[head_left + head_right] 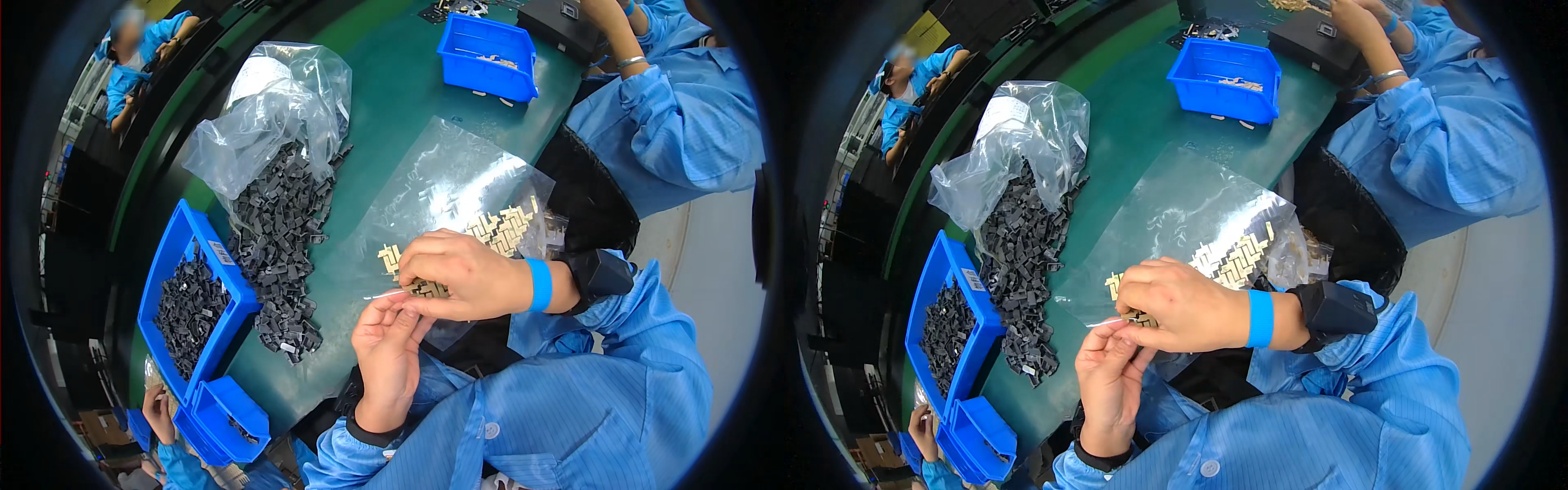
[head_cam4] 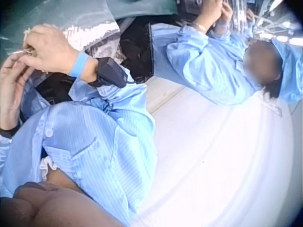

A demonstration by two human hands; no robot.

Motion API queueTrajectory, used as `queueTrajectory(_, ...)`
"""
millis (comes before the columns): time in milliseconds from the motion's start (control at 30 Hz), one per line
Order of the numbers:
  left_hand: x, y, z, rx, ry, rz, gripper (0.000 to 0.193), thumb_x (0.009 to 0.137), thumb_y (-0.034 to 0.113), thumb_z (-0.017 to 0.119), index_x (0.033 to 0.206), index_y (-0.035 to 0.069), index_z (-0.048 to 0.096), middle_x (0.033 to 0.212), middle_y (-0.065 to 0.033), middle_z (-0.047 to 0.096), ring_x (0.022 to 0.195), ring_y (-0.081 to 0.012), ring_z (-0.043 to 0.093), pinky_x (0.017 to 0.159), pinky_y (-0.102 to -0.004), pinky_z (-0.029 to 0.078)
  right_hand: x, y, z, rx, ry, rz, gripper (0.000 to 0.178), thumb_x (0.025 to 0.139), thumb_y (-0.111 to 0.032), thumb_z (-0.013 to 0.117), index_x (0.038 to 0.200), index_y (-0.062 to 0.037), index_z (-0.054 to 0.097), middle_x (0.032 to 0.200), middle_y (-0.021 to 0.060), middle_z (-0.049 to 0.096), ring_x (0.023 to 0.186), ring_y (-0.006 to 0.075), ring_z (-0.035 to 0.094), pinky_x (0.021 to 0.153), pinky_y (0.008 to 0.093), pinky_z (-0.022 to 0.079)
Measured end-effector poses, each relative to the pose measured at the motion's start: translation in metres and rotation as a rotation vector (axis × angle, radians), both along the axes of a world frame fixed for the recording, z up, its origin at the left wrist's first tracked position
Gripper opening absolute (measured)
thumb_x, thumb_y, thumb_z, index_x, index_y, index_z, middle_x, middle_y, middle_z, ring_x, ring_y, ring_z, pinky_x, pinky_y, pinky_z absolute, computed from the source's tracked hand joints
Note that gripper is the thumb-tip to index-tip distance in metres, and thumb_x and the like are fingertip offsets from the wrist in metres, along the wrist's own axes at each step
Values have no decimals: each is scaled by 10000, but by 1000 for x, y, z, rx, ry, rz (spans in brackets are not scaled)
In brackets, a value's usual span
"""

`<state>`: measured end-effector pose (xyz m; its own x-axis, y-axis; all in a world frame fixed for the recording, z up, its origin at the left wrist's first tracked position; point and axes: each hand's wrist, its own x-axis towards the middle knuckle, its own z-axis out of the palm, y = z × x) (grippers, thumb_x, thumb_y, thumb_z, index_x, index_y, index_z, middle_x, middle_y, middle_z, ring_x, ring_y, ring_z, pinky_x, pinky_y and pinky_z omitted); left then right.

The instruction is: Assembling small plastic and metal components at a factory workstation.

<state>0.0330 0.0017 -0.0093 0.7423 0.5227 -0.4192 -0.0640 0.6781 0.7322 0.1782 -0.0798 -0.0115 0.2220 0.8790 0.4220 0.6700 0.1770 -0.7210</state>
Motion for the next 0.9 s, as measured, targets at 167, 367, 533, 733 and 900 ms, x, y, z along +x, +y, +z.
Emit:
queueTrajectory(167, 3, 0, 0, 16, -6, -22, 141, 860, -32, 520, 996, 6, 521, 969, -83, 581, 897, -145, 582, 826, -351, 516, 0, 2, -2, -51, 24, -25, 176, 735, -151, 646, 831, -15, 586, 817, 113, 600, 755, 293, 577, 686, 361, 458)
queueTrajectory(367, 2, -1, -4, 5, -3, -39, 156, 848, -33, 522, 995, 17, 531, 955, -73, 601, 884, -148, 600, 807, -347, 530, 3, 1, -1, -165, 259, -43, 123, 738, -99, 624, 803, 4, 634, 769, 120, 629, 701, 257, 615, 636, 336, 478)
queueTrajectory(533, 1, 0, -1, 8, 38, 3, 340, 843, -38, 523, 1164, 25, 430, 977, -78, 587, 865, -148, 600, 781, -329, 534, 14, 2, 7, -112, 323, -137, 119, 752, -72, 626, 839, 5, 652, 807, 103, 629, 733, 220, 611, 657, 309, 480)
queueTrajectory(733, -7, -8, 8, 398, 64, 140, 685, 807, -37, 559, 1376, 57, 190, 1192, -138, 455, 1067, -211, 502, 868, -346, 448, 16, -15, 7, 213, -254, -159, 191, 676, -97, 689, 862, -65, 665, 755, 26, 580, 659, 164, 532, 574, 291, 406)
queueTrajectory(900, -24, -4, 14, 1264, 213, 131, 712, 756, 72, 635, 1354, -1, 255, 1363, -132, 312, 1214, -236, 367, 941, -349, 354, 6, -21, 10, 361, -294, -45, 178, 695, -73, 678, 869, -41, 662, 766, 28, 578, 684, 181, 549, 612, 312, 420)
